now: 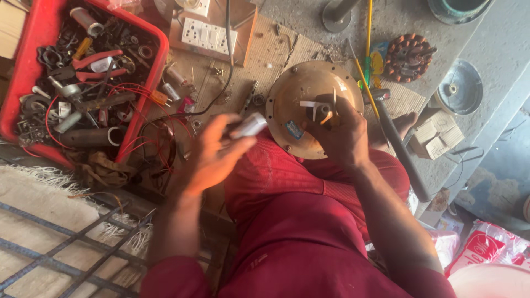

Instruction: The person sits on the floor and uses a screwdriver to manipulate wires and components inside a ceiling fan housing. They attach a white plastic connector to the wires and secure it with screws.

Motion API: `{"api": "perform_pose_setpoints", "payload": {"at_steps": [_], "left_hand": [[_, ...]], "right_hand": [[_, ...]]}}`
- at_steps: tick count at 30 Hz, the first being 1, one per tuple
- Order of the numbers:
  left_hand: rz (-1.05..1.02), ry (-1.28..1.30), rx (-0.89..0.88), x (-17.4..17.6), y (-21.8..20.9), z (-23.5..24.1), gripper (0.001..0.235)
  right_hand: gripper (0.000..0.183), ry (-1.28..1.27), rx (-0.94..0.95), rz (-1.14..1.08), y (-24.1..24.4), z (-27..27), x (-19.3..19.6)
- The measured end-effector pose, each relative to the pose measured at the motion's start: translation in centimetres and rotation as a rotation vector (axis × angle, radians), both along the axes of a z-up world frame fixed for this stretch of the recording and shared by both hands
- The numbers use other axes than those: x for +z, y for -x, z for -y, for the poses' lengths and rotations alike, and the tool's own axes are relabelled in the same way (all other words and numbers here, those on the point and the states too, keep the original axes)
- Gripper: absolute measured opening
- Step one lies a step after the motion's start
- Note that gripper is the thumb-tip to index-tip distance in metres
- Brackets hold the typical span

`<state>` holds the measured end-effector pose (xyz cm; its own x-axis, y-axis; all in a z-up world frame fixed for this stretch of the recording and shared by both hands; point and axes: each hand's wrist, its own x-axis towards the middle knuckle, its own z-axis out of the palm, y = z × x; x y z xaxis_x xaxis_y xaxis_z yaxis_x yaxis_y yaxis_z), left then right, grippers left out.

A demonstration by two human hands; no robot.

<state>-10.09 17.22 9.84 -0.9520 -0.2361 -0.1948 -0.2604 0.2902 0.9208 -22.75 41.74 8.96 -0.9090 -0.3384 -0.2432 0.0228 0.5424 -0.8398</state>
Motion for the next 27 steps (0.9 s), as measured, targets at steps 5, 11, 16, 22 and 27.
{"api": "perform_pose_setpoints", "payload": {"at_steps": [5, 11, 16, 22, 27], "left_hand": [[0.079, -0.44, -0.022, -3.7, 3.5, -4.9, 0.043], [-0.008, -0.638, 0.07, -7.7, 5.1, -6.5, 0.037], [-0.259, -0.653, 0.294, -8.0, 5.3, -9.8, 0.029], [-0.275, -0.654, 0.401, -6.8, 6.9, -12.9, 0.018], [-0.078, -0.656, 0.424, -5.2, 8.0, -11.9, 0.019]], "right_hand": [[0.049, -0.033, 0.07, 0.036, 0.8, -1.2, -0.5], [0.039, 0.076, 0.033, 0.239, 1.6, -1.7, -1.3], [0.028, 0.048, 0.064, 0.197, 2.0, -2.6, -2.4], [0.04, 0.308, -0.087, 0.208, 0.7, -2.3, -4.1], [0.03, 0.354, -0.174, 0.119, -0.4, -1.8, -4.5]]}}
